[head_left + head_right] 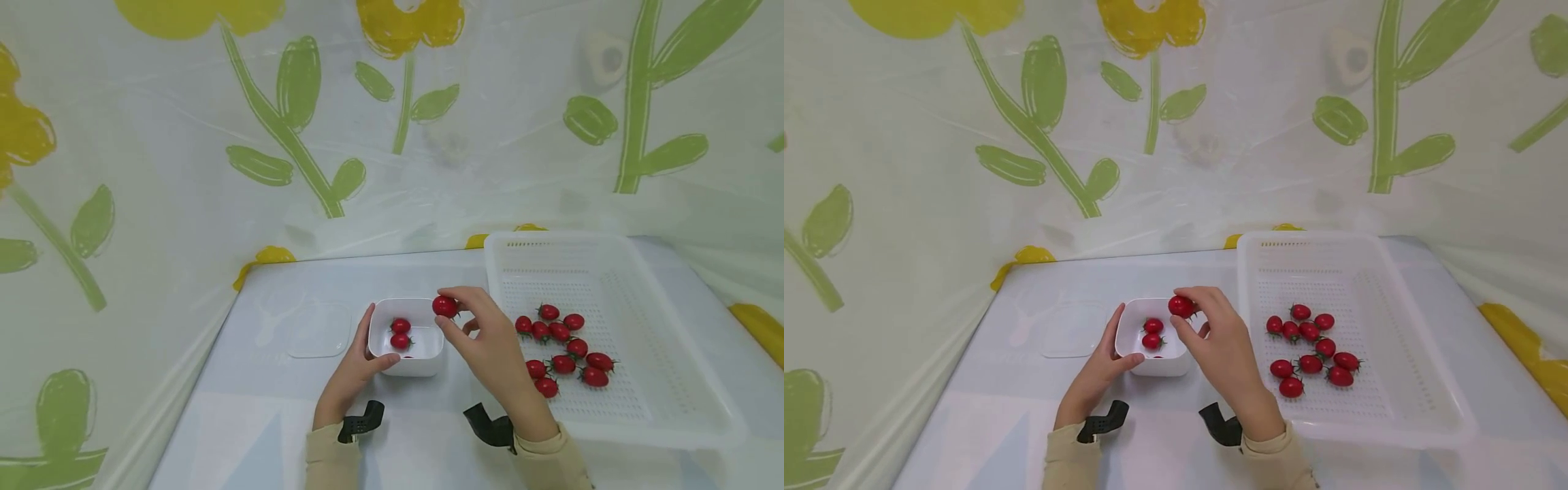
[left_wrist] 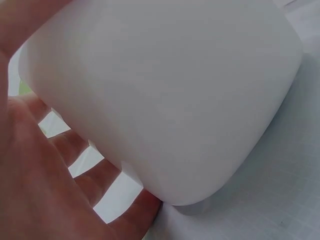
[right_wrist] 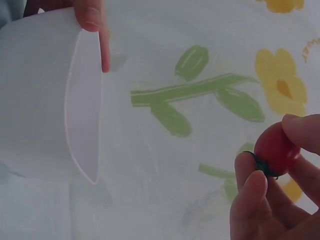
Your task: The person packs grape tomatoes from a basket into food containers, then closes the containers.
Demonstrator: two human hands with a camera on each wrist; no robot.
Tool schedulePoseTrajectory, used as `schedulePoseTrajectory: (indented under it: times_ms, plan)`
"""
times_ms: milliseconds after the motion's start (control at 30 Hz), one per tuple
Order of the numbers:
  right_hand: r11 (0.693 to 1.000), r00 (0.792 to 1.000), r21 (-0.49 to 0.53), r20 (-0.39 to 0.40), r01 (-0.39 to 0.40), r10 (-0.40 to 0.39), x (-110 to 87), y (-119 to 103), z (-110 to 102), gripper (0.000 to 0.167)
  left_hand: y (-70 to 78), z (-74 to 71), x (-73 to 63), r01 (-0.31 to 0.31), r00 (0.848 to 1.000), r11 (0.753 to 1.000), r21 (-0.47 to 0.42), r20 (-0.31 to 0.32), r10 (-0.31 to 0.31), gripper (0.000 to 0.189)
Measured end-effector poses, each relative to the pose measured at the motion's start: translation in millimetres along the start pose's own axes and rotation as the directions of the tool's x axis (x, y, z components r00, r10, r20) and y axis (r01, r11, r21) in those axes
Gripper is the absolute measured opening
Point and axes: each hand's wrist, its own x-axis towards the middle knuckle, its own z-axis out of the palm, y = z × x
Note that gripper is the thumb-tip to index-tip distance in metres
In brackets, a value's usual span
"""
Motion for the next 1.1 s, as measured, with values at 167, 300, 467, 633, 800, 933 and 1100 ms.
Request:
schedulePoseTrajectory:
  times_ms: [167, 300, 467, 633, 800, 933, 1100]
  plan:
    - [0.999, 0.999, 0.007, 0.006, -0.034, 0.033, -4.6, 0, 13, 0.039, -3.0, 1.3, -0.4, -0.01, 1.0, 1.0, 0.012, -0.014, 0.01, 0.088]
    - [0.999, 0.999, 0.008, 0.01, -0.041, 0.041, -7.6, 0, 21, 0.038, -4.3, 1.9, -1.4, -0.006, 1.0, 1.0, 0.02, -0.02, 0.006, 0.088]
    - [1.0, 1.0, 0.009, 0.015, -0.022, 0.022, -9.1, 2, 29, 0.035, -4.0, 1.4, -0.7, 0.0, 1.0, 0.999, 0.04, -0.03, 0.002, 0.087]
    - [1.0, 1.0, -0.009, 0.022, -0.012, 0.012, -11.2, 7, 38, 0.036, 8.0, 3.7, -4.5, 0.017, 1.0, 1.0, 0.018, -0.004, -0.017, 0.088]
    - [0.998, 0.999, -0.058, 0.03, -0.015, 0.017, -13.2, 11, 46, 0.035, 22.0, 7.3, -11.6, 0.025, 1.0, 1.0, 0.019, 0.005, -0.025, 0.089]
    - [0.992, 0.999, -0.127, 0.027, -0.015, 0.019, -14.1, 15, 53, 0.034, 20.0, 6.7, -10.1, 0.025, 1.0, 0.999, 0.024, -0.005, -0.025, 0.089]
    - [0.974, 0.999, -0.226, 0.036, -0.032, 0.041, -15.3, 22, 61, 0.035, 4.1, 2.8, -2.4, 0.022, 0.999, 0.999, 0.037, -0.028, -0.021, 0.086]
